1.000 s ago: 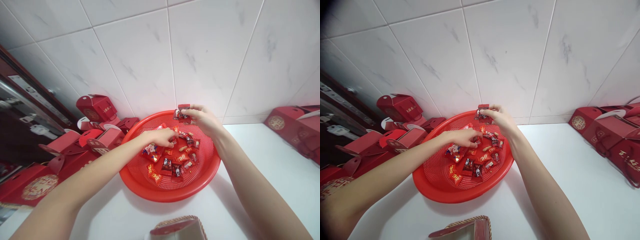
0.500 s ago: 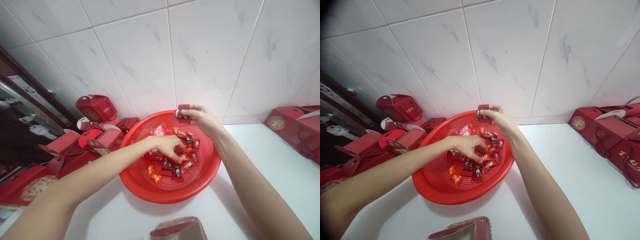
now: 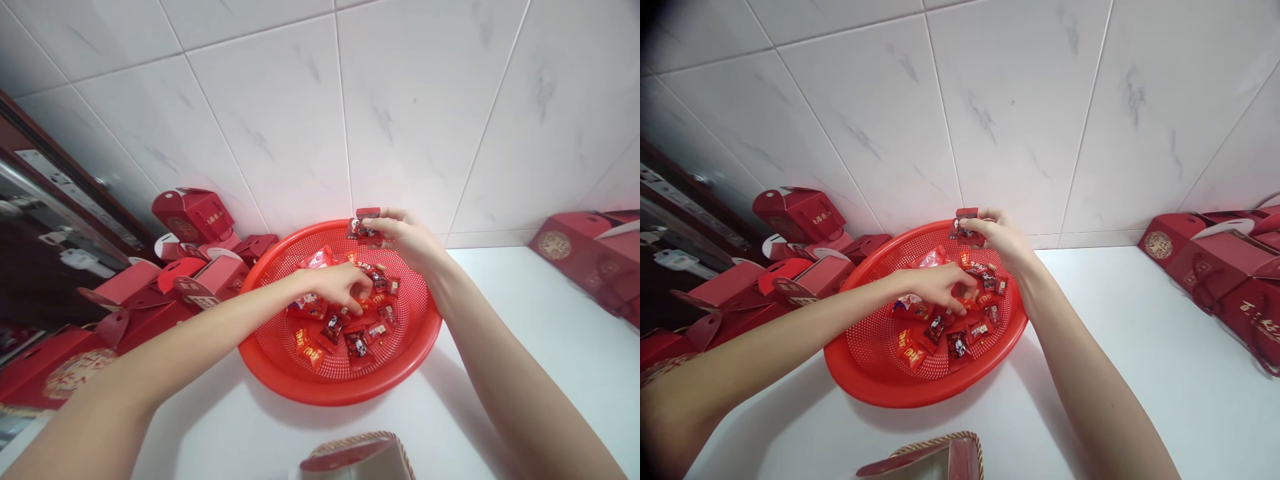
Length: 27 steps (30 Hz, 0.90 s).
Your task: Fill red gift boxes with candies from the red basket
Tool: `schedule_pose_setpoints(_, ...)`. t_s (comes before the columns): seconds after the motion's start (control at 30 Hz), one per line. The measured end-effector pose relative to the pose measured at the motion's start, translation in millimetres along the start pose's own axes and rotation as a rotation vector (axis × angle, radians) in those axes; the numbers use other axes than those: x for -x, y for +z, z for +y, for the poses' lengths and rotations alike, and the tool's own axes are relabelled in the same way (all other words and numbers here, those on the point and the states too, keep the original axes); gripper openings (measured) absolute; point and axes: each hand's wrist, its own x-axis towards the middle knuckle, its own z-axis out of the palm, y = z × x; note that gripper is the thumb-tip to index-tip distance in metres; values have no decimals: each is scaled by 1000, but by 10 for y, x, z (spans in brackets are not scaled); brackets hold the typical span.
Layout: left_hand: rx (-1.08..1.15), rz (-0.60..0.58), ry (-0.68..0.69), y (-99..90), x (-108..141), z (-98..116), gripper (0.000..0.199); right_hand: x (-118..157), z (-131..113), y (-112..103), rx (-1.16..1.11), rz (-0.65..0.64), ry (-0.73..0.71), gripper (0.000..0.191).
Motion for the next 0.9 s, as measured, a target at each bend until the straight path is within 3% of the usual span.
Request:
schedule_pose_setpoints(0.2, -22, 177, -58, -144, 55, -82, 21, -23, 21, -14, -14, 4, 3, 14)
schedule_pose_setpoints(0.33, -11, 223, -55, -219, 113, -160, 20, -37, 34, -31, -22, 2, 18, 17)
schedule_pose_setpoints(0.53, -71, 117, -123, -243, 141, -175, 14, -29, 11, -30, -76, -16, 60, 17)
schedule_pose_setpoints(0.77, -222, 48, -225, -241, 147, -181, 22, -34, 2, -14, -140, -25, 83, 19)
schedule_pose_setpoints(0.9, -182, -3, -258, -237, 153, -184, 28, -46, 10, -7, -169, -27, 95, 17)
